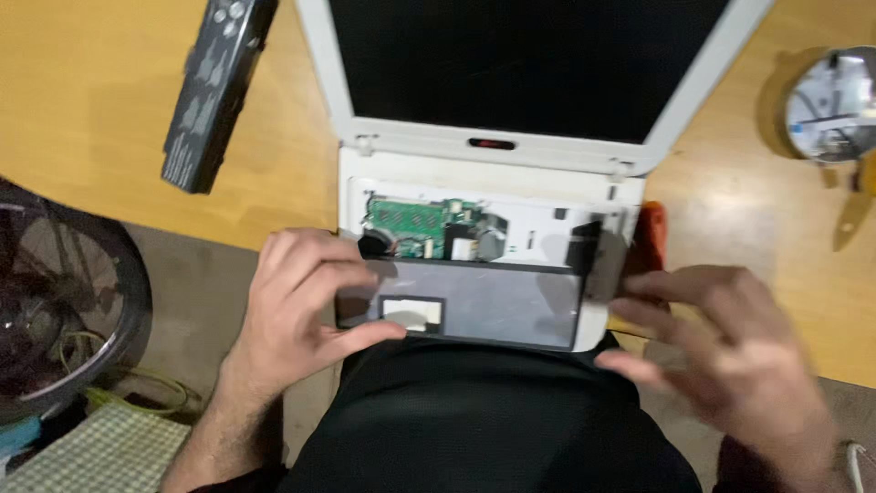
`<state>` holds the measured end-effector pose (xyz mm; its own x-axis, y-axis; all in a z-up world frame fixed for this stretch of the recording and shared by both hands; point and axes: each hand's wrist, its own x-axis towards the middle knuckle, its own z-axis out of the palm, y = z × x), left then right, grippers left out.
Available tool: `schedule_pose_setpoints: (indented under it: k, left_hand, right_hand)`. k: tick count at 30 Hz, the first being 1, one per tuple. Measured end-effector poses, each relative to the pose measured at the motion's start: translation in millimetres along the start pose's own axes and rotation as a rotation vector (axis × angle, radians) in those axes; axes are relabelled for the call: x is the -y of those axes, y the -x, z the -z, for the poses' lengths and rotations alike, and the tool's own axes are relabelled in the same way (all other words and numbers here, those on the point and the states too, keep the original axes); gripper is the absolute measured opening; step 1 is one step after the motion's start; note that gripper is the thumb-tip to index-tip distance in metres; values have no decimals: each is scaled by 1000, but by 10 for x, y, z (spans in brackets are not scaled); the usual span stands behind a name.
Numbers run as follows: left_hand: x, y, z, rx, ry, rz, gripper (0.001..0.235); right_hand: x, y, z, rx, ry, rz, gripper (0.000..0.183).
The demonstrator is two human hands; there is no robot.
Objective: The person disassembles a white laptop by removing screws from the bottom and palm rest using a screwdriver. They remove the palm rest cover to access the internal components, then reassemble the device by replacing the cover and tightening the screws.
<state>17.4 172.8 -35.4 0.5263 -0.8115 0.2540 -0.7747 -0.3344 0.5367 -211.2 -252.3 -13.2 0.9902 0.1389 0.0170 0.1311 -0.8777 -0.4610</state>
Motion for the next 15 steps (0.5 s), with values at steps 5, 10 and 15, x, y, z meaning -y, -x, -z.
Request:
schedule_pose_setpoints:
  k: [5,10,15]
  left_hand:
    - [170,403,41,188,-93,77,113]
    - [176,373,102,121,-39,11,92]
    - [366,321,9,46,-14,-75,94]
  right_hand:
    - [371,-220,-423,-81,241,130,69]
    - [431,-262,-517,-114,192,140,66]
    - [264,-249,-488,-181,317,252,68]
